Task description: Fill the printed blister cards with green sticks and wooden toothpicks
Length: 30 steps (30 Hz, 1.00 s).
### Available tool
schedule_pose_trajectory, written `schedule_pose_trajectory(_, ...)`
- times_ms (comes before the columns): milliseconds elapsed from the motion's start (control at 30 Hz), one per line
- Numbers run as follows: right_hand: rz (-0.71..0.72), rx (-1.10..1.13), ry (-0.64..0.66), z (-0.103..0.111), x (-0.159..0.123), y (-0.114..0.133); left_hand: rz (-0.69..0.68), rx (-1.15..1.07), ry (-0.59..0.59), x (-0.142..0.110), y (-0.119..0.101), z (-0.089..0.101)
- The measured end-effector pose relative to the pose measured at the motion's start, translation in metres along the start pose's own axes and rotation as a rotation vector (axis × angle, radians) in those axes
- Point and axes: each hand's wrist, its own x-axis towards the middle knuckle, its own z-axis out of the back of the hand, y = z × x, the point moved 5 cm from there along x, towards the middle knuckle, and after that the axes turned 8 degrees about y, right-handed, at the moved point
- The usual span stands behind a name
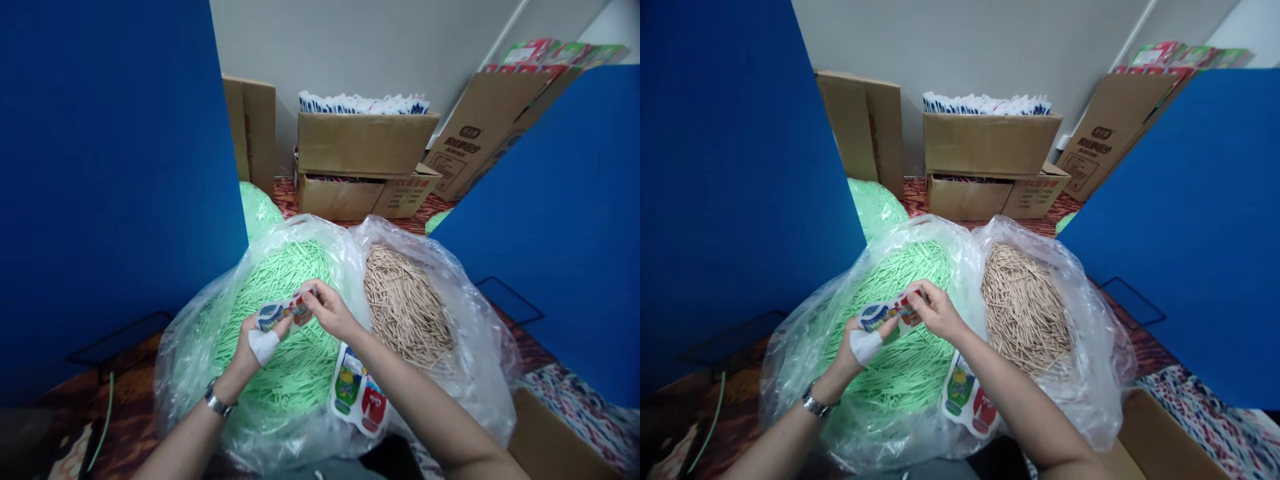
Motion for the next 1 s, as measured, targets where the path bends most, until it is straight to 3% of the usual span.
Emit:
schedule_pose_trajectory(133, -0.068, -0.430, -0.047, 0.025, -0.011, -0.009, 0.039, 0.041, -0.100, -0.001, 0.002, 0.021)
schedule_pose_trajectory(267, -0.313, -1.011, 0.233, 0.020, -0.036, -0.051, 0.075, 0.016, -0.087, -0.001, 0.006, 0.029)
schedule_pose_trajectory(367, -0.354, -1.104, 0.261, 0.008, -0.051, -0.067, 0.114, -0.054, -0.045, -0.001, 0.008, 0.022)
schedule_pose_trajectory(433, -0.308, -1.068, 0.236, 0.006, -0.056, -0.062, 0.148, -0.113, -0.004, -0.001, 0.009, 0.015)
schedule_pose_trajectory(500, -0.224, -0.964, 0.137, 0.017, -0.060, -0.042, 0.175, -0.158, 0.027, -0.002, 0.009, 0.011)
schedule_pose_trajectory(600, -0.130, -0.851, -0.147, 0.062, -0.069, -0.006, 0.185, -0.164, 0.008, -0.003, 0.009, 0.011)
schedule_pose_trajectory(700, -0.135, -1.107, -0.493, 0.113, -0.085, 0.021, 0.158, -0.100, 0.051, -0.002, 0.006, 0.010)
schedule_pose_trajectory(800, -0.121, -1.174, -0.605, 0.137, -0.098, 0.025, 0.097, -0.067, 0.129, 0.010, 0.002, 0.002)
schedule_pose_trajectory(900, -0.161, -1.096, -0.402, 0.129, -0.105, 0.010, 0.044, -0.069, 0.059, 0.043, -0.002, 0.001)
schedule_pose_trajectory(1000, -0.272, -1.057, -0.004, 0.103, -0.119, -0.015, -0.007, -0.086, -0.005, 0.089, -0.006, 0.004)
